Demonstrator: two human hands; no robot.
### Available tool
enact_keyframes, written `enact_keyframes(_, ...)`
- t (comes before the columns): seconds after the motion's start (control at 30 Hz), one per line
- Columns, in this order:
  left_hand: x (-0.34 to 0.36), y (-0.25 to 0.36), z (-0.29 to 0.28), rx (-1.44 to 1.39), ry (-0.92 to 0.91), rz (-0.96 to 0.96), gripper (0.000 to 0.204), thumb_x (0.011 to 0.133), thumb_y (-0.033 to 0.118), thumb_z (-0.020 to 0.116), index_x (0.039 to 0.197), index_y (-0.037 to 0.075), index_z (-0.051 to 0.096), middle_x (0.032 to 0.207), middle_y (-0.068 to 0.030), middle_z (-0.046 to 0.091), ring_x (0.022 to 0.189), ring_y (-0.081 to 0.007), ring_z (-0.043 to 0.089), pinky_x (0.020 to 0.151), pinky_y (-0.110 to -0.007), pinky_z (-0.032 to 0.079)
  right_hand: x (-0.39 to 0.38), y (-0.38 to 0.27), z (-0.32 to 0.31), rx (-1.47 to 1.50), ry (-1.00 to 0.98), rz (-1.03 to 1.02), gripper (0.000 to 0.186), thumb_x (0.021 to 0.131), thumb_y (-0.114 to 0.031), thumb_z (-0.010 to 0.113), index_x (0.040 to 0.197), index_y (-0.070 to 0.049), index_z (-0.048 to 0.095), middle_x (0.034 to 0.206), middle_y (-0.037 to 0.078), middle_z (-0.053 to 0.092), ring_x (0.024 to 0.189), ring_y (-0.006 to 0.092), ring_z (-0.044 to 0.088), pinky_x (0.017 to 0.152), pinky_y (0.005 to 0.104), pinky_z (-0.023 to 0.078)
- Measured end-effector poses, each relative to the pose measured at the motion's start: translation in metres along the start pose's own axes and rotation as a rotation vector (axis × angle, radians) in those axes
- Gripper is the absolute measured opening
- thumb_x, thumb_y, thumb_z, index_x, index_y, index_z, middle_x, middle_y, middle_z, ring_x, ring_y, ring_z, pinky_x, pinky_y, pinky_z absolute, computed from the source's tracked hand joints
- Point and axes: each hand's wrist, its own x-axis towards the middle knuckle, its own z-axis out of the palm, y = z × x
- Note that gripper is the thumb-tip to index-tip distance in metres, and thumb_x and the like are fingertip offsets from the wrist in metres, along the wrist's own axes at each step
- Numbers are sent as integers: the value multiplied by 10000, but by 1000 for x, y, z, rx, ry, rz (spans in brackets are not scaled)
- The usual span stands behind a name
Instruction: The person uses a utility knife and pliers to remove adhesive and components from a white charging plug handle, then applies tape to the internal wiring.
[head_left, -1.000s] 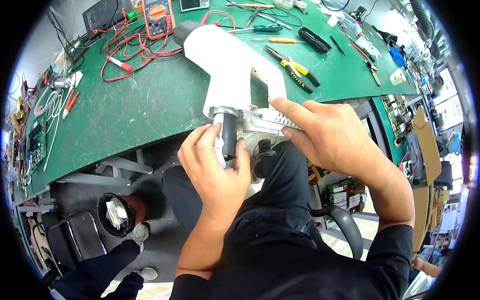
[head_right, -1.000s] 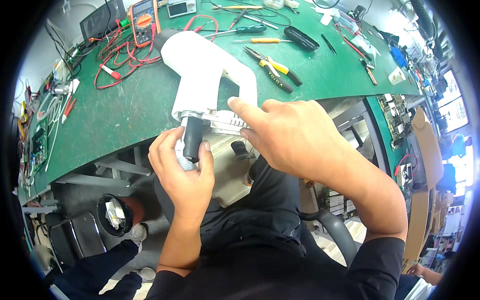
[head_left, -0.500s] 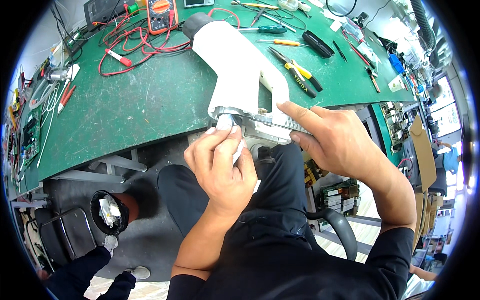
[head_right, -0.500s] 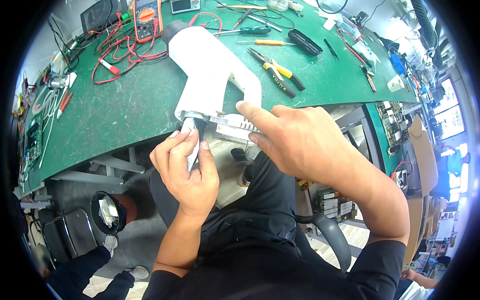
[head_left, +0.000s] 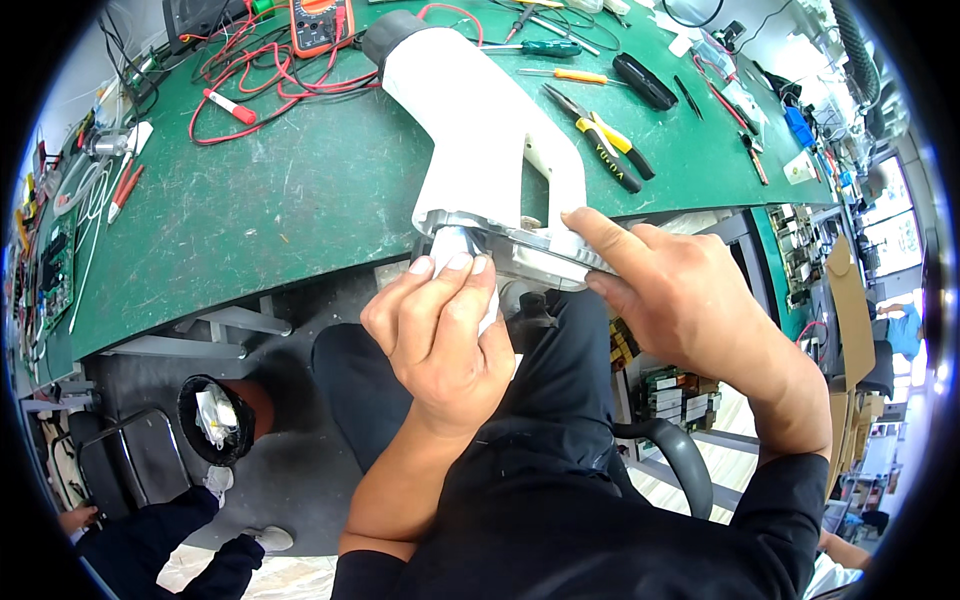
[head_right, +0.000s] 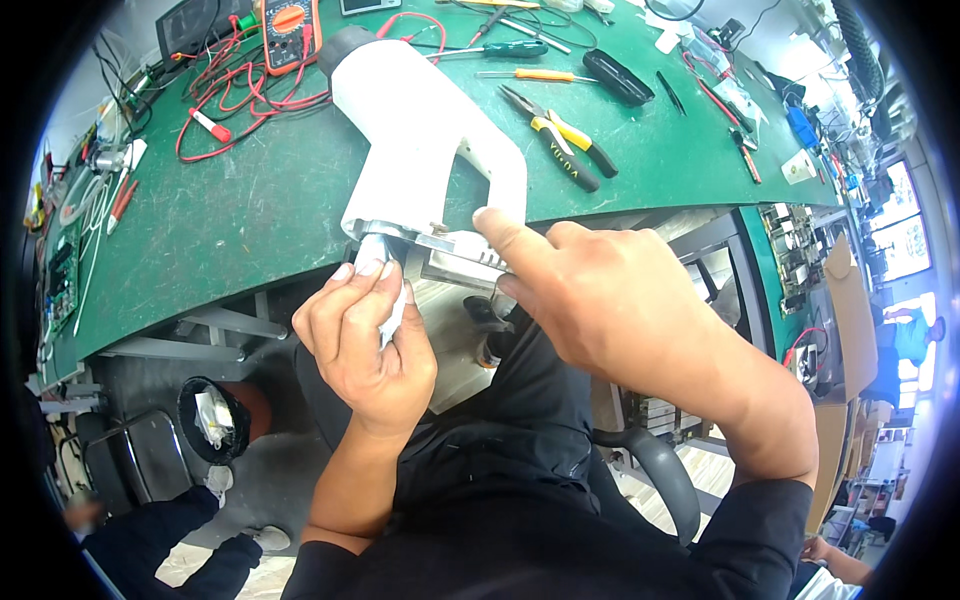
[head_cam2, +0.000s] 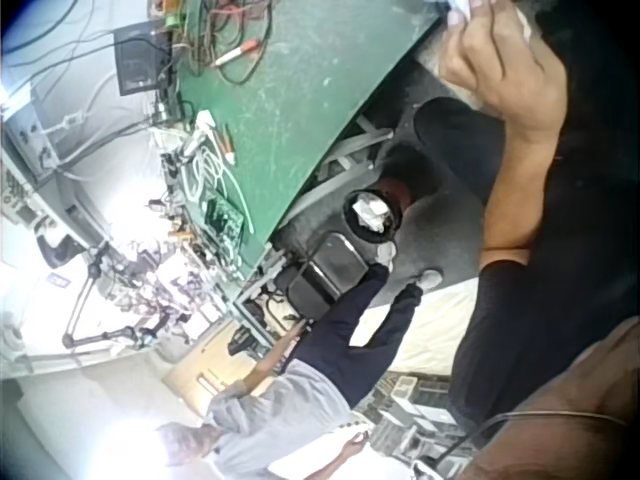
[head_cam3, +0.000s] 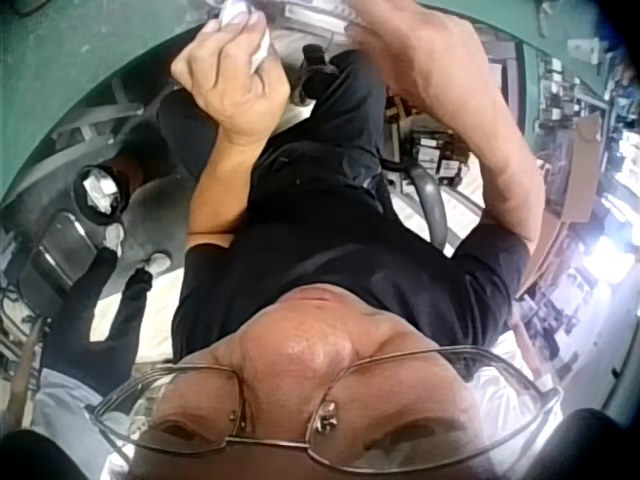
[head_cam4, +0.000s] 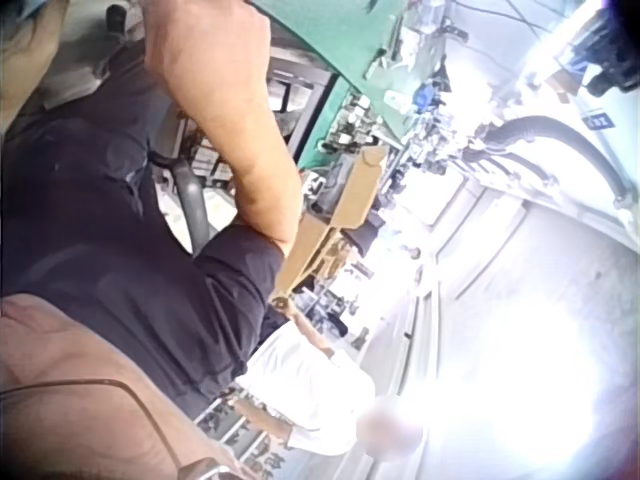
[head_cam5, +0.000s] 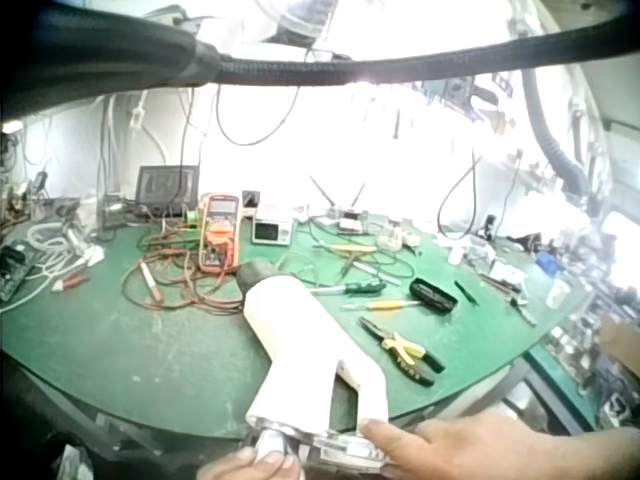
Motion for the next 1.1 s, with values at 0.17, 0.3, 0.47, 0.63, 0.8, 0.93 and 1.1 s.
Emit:
enact_keyframes(0.17, -5, -3, 4, -16, 29, -9, 309, 710, -29, 710, 1003, 66, 741, 1053, -44, 652, 1065, -273, 557, 933, -378, 448, -1, -3, -1, 3, -51, 29, 532, 853, -123, 722, 1349, -53, 541, 711, 104, 593, 613, 292, 624, 533, 395, 487)
enact_keyframes(0.3, -5, -2, 3, -12, 18, -16, 332, 678, -25, 671, 987, 65, 754, 1049, -37, 654, 1078, -274, 548, 944, -382, 445, -5, -4, -2, -15, -85, 68, 576, 827, -96, 744, 1363, -51, 537, 717, 92, 582, 623, 287, 615, 547, 397, 483)
enact_keyframes(0.47, -6, -3, 4, -17, 23, -18, 366, 655, -52, 662, 990, 61, 757, 1052, -38, 659, 1091, -277, 550, 941, -384, 454, -6, -5, 3, -6, -38, 58, 585, 822, -104, 752, 1364, -47, 538, 701, 75, 566, 615, 269, 609, 534, 388, 476)
enact_keyframes(0.63, -7, -2, 4, -17, 16, -17, 375, 653, -58, 659, 994, 60, 759, 1054, -35, 663, 1105, -277, 551, 943, -385, 459, -9, -9, -1, -57, -72, 86, 589, 820, -111, 756, 1362, -48, 536, 711, 71, 574, 631, 258, 619, 537, 384, 478)
enact_keyframes(0.8, -8, -4, 4, -23, 23, -9, 370, 651, -56, 659, 988, 59, 759, 1052, -32, 663, 1110, -278, 548, 943, -385, 459, -6, -10, -6, -69, -113, 76, 586, 822, -116, 755, 1360, -52, 534, 718, 74, 582, 639, 261, 624, 540, 383, 481)
enact_keyframes(0.93, -2, 2, 1, 12, -3, 3, 306, 726, -93, 771, 980, 68, 717, 1042, -46, 670, 1053, -281, 592, 914, -349, 462, -7, -11, -7, -78, -119, 91, 583, 825, -115, 754, 1360, -48, 533, 721, 82, 584, 637, 263, 623, 537, 387, 482)
enact_keyframes(1.1, -5, -1, 3, -28, 2, -17, 368, 652, -53, 654, 986, 59, 759, 1052, -34, 660, 1115, -277, 543, 938, -395, 454, -5, -13, -8, -87, -127, 101, 580, 834, -123, 747, 1364, -35, 529, 721, 92, 585, 629, 264, 622, 539, 386, 484)
